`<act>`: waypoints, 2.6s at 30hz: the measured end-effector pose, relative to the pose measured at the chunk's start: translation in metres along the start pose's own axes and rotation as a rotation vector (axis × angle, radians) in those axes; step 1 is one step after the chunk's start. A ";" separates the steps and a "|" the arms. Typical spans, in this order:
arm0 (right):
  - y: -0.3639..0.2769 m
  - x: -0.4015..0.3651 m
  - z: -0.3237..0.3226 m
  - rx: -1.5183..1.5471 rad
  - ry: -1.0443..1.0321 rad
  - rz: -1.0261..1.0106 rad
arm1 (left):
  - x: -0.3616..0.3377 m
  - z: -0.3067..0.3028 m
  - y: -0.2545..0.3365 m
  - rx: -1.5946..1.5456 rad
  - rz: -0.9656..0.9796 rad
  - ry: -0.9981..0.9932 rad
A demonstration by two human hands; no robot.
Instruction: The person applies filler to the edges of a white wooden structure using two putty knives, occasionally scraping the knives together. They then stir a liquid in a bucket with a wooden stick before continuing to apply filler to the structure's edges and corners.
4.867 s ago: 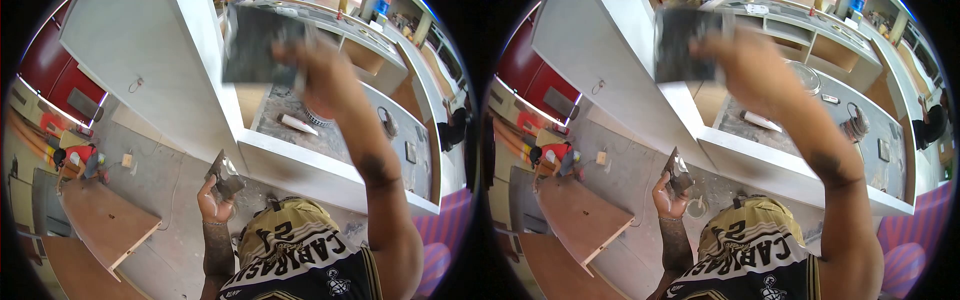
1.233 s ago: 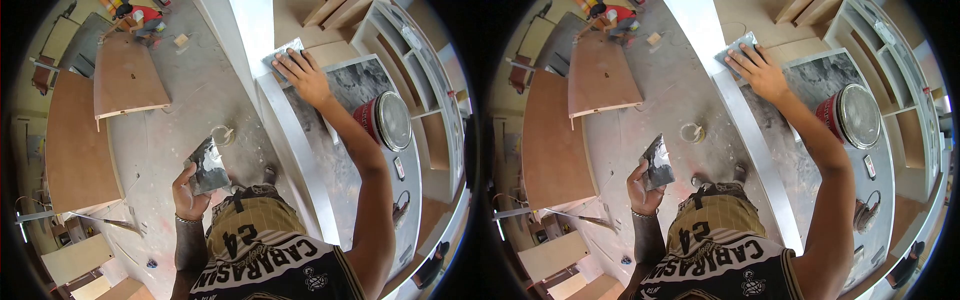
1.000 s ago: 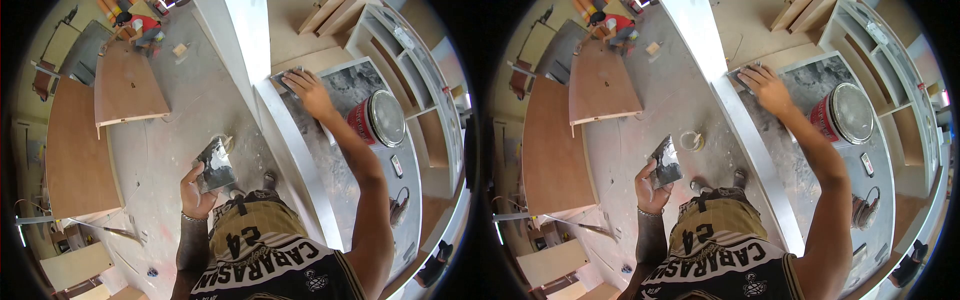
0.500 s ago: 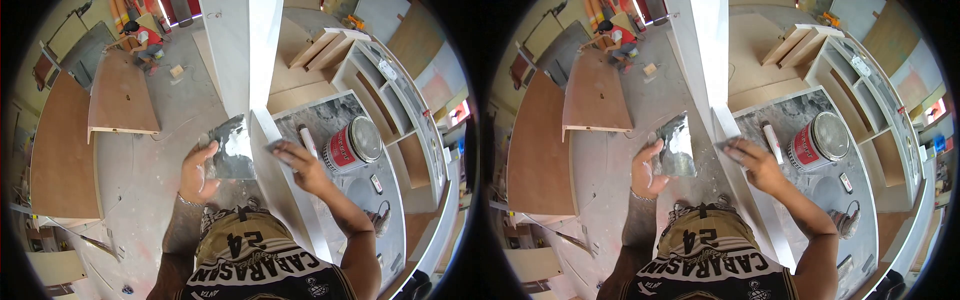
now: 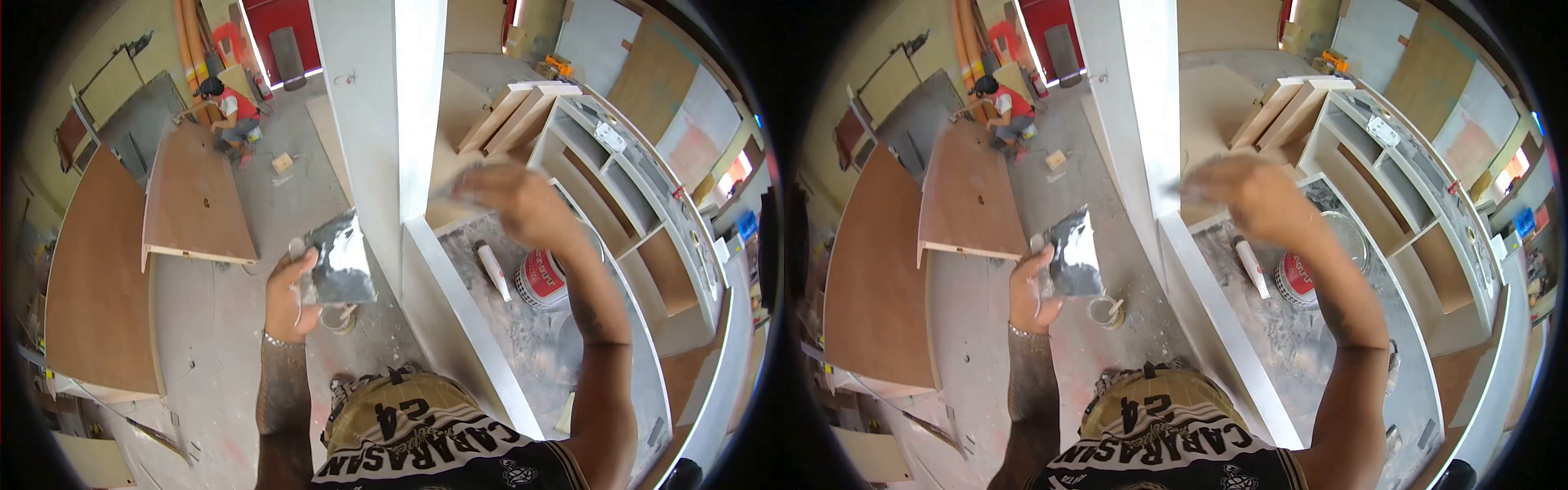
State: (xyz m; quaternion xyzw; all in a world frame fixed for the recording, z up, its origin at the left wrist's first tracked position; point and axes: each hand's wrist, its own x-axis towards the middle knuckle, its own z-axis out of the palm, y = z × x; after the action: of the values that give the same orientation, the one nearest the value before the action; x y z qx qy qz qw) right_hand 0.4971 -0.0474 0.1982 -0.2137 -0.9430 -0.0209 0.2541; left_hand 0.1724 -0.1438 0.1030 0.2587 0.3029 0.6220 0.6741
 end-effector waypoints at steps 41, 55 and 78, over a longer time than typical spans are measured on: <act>0.075 0.005 0.153 -0.402 0.335 0.276 | 0.015 -0.024 -0.077 -0.261 -0.216 0.176; 0.010 -0.037 0.083 -0.001 0.119 0.080 | 0.023 0.022 -0.014 -0.283 -0.030 -0.052; 0.095 0.068 0.029 -0.625 0.388 -0.061 | 0.016 -0.029 -0.071 -0.227 -0.166 0.133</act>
State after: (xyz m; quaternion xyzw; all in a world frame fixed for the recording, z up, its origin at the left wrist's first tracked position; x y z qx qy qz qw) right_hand 0.4701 0.0699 0.1993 -0.2448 -0.8314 -0.3557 0.3499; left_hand 0.2004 -0.1348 0.0308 0.1131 0.2947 0.6103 0.7266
